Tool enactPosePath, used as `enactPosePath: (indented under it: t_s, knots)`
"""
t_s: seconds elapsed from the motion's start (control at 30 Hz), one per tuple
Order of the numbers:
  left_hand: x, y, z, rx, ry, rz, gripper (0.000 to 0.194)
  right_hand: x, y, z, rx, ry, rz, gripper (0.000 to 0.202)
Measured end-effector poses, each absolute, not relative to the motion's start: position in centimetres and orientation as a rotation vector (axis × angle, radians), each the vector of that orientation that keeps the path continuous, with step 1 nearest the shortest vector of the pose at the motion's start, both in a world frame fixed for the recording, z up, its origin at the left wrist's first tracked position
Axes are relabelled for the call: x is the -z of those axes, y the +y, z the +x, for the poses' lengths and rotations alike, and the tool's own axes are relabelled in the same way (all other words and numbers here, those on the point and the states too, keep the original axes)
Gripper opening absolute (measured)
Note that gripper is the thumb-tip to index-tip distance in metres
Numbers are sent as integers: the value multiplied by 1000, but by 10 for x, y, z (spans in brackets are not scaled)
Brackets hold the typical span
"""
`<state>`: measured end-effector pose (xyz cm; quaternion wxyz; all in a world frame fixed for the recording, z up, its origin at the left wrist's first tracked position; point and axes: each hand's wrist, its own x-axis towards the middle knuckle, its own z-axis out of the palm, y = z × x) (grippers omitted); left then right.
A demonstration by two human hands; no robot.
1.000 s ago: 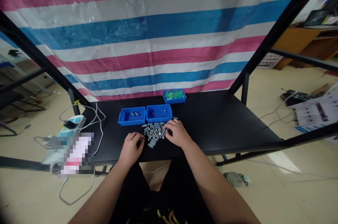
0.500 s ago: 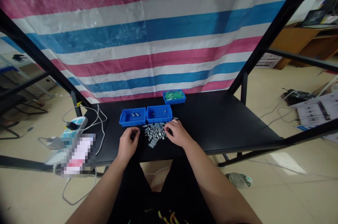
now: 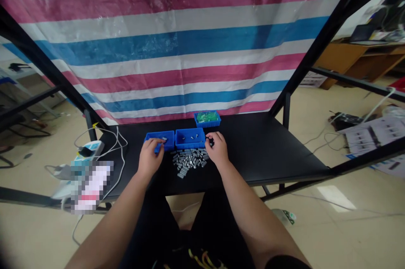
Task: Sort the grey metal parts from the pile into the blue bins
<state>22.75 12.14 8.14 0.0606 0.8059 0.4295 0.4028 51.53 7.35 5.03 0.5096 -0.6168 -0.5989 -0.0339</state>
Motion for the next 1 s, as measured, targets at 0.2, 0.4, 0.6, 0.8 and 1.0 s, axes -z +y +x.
enactPosePath:
  t_s: [0.2,0.4,0.6,0.8,1.0]
  knots:
    - [-43,94,231,-966,1083,2423,17,-29,50,520,-93,-1712,-1420,15]
    - [-28,89,232,-832,1055,2442,19,-27,42,502,-102,-1948,-1462,24]
    - [-26,89,233,-798,1105,2487,18,-22,44,504,-105,-1922,-1501,25]
    - [-22,90,231,-866,1126,2448,26,-26,40,504,-121,-1954,-1503,27]
    - [-21,92,231,-848,1208,2477,46,-25,41,504,-80,-1888,-1630,14]
